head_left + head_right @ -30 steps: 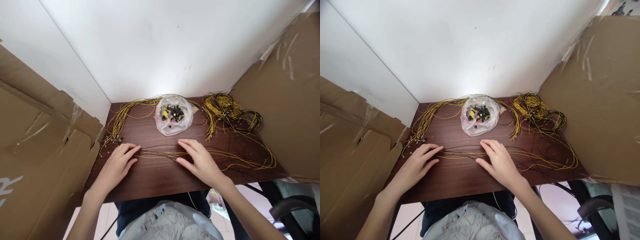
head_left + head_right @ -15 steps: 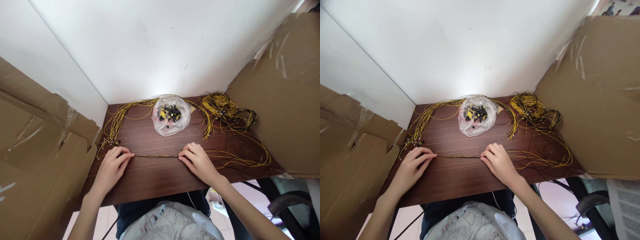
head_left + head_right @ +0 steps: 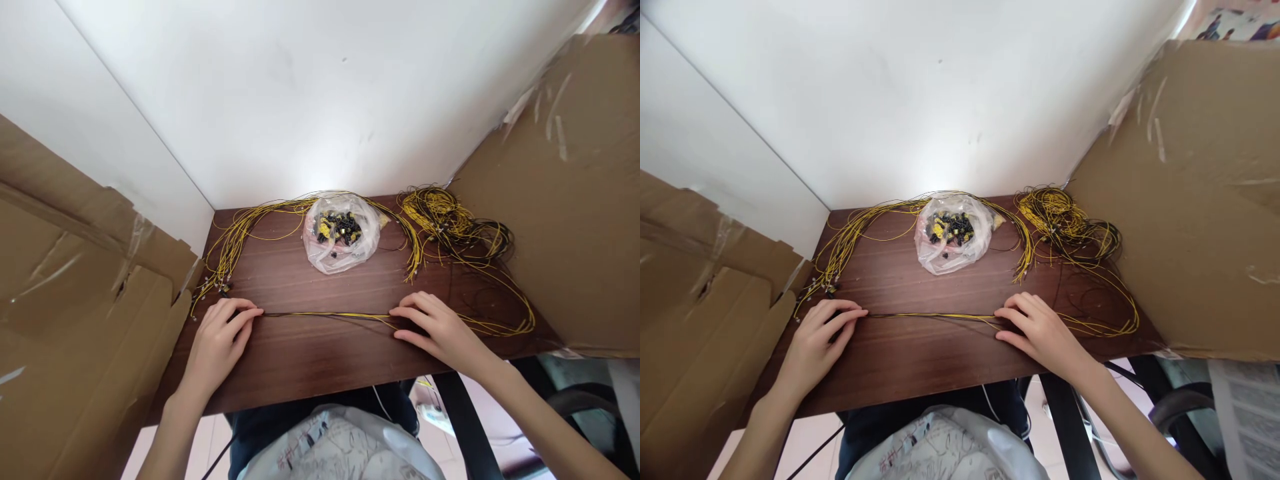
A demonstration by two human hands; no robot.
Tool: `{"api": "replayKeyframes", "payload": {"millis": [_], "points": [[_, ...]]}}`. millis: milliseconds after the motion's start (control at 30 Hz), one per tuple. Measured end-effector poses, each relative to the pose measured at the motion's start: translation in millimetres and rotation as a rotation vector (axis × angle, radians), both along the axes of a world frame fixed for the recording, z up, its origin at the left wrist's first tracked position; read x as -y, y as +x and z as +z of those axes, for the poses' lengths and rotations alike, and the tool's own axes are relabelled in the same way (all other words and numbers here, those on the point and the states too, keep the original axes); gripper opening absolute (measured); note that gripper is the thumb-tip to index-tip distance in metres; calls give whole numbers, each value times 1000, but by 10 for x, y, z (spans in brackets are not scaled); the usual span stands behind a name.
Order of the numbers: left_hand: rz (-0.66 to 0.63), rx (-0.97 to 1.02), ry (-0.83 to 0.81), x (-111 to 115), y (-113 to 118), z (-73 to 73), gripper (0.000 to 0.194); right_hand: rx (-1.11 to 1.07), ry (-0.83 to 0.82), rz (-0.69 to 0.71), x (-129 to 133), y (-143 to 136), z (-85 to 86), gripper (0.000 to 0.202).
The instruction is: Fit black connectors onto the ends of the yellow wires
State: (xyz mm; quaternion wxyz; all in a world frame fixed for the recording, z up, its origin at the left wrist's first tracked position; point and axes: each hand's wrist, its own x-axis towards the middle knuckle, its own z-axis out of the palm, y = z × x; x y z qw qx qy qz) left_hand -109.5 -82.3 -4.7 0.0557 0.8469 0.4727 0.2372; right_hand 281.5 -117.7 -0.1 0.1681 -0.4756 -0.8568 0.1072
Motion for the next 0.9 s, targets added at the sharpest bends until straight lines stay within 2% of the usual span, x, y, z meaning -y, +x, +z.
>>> {"api": "replayKeyframes", "payload": {"millis": [200, 533, 600, 667, 767, 900], "points": [[21, 1, 40, 17, -23, 4, 19, -36, -10, -41, 82, 88, -28, 16], [92, 4, 95, 47, -67, 3, 17, -120, -30, -58, 74, 113, -35, 11], [100, 24, 99, 55, -70, 13, 16, -121, -51, -70, 92, 97, -14, 17], [96, 46, 86, 60, -69, 31, 18, -105, -59, -73, 120, 74, -5, 31], [64, 48, 24, 56, -64, 54, 31, -73, -18, -61, 162, 45, -37, 41], [38, 15, -22, 33, -68, 31, 37, -106, 33, -101, 171, 39, -122, 23]]}}
